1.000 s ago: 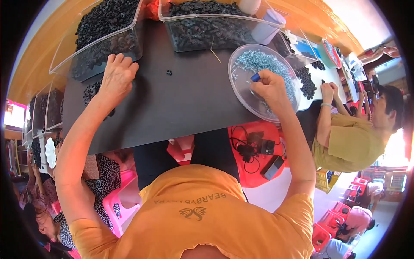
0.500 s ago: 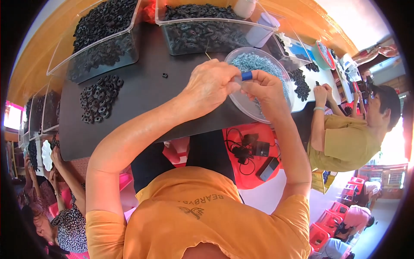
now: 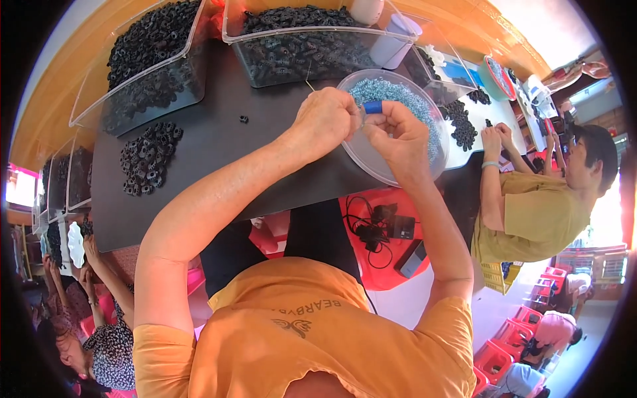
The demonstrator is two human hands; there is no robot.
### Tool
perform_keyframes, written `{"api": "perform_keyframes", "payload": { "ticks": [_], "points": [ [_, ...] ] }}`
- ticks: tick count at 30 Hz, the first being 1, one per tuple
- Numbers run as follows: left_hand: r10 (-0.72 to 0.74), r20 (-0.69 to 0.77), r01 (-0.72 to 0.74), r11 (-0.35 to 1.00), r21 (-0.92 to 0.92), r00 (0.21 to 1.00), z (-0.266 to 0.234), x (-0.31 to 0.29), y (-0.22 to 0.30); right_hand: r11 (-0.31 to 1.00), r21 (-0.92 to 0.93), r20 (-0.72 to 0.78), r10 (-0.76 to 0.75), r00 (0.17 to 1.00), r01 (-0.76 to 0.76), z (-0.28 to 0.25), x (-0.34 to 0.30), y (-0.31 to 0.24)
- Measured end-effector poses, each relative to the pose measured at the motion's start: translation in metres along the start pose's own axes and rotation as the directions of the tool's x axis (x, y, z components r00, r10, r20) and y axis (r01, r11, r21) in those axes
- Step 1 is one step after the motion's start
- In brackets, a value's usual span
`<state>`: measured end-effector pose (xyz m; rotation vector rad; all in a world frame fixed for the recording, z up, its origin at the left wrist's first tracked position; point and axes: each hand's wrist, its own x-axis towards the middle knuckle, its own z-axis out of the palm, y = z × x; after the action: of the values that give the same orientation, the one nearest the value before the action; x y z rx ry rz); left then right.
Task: Assembling small black plastic components by hand at a workbench.
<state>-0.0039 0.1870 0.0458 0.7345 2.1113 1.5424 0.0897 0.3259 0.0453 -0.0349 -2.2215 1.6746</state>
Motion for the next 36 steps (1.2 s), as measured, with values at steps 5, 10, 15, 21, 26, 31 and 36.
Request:
{"api": "perform_keyframes", "payload": {
  "ticks": [5,10,15,21,26,31,36],
  "points": [
    [0.123,-0.104,-0.113,0.989,0.1,0.987,0.007,-0.01,0.006,0.98,0.181,-0.027,0.095,0.995,-0.089,-0.003,0.0,0.002],
    [0.264,-0.122,-0.231,0.945,0.233,0.957,0.009,-0.005,0.0,0.986,0.145,-0.022,0.081,0.996,-0.077,-0.004,0.003,0.003],
    [0.295,-0.144,-0.231,0.909,0.348,0.944,0.01,0.0,-0.002,0.998,0.055,-0.066,0.029,0.997,-0.025,0.0,0.004,0.009],
    [0.474,-0.114,-0.311,0.721,0.619,0.873,-0.003,0.01,-0.016,0.992,-0.083,-0.113,0.088,0.99,-0.098,-0.004,0.002,0.015],
    [0.412,-0.208,-0.266,0.825,0.498,0.887,-0.054,-0.015,-0.012,0.979,-0.186,-0.155,0.057,0.986,-0.086,-0.013,-0.008,0.009],
    [0.446,-0.325,-0.076,0.677,0.732,0.834,-0.16,-0.057,-0.031,0.986,-0.166,-0.205,-0.022,0.978,-0.013,0.007,-0.031,-0.009],
    [0.495,-0.12,-0.04,0.301,0.953,0.861,-0.21,-0.096,-0.064,0.987,-0.156,-0.089,-0.035,0.995,0.02,0.053,-0.048,-0.011]
  ]
}}
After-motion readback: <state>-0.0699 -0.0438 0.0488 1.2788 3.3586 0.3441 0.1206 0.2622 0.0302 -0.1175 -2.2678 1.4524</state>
